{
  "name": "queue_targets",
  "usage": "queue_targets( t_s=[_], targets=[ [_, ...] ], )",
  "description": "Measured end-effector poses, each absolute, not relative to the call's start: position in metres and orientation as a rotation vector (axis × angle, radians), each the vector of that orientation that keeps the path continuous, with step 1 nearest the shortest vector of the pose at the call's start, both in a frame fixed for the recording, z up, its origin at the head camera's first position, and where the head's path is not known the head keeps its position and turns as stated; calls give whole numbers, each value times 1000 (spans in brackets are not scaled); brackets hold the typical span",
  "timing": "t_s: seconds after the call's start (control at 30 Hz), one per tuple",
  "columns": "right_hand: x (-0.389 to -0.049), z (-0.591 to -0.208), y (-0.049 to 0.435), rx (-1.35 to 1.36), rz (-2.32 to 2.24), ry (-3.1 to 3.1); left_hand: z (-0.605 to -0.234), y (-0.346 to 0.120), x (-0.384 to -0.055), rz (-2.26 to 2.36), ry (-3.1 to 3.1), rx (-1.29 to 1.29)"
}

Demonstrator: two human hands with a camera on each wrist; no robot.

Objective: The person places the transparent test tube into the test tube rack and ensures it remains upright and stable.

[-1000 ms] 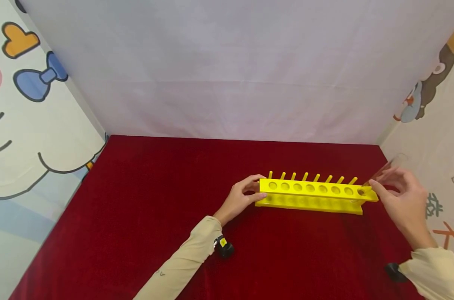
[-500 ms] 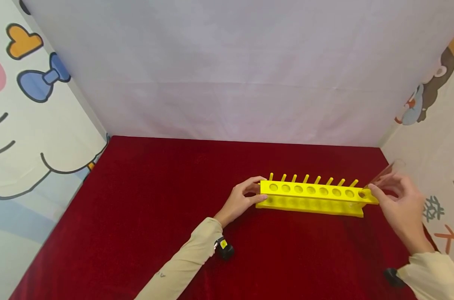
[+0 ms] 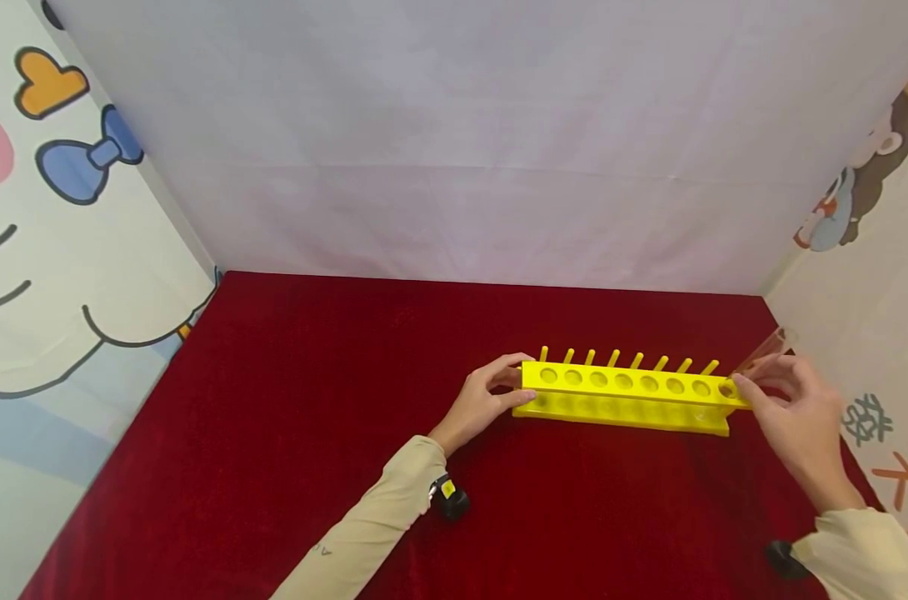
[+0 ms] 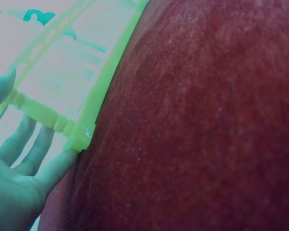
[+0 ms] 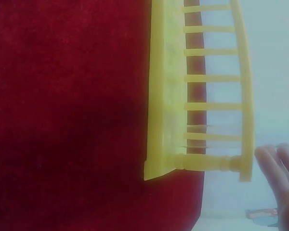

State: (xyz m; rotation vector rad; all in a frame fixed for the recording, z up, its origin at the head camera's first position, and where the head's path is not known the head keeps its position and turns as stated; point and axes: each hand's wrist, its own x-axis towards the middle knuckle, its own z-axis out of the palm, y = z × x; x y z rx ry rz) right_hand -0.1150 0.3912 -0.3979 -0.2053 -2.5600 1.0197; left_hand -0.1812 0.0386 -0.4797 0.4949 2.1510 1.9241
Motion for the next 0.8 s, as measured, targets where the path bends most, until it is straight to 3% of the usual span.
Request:
queue_targets(
  t_s=[0.8],
  targets=[
    [-110,-397,385,-166,1129,-2483,-477,38,-178,1932,2154,510]
  ],
)
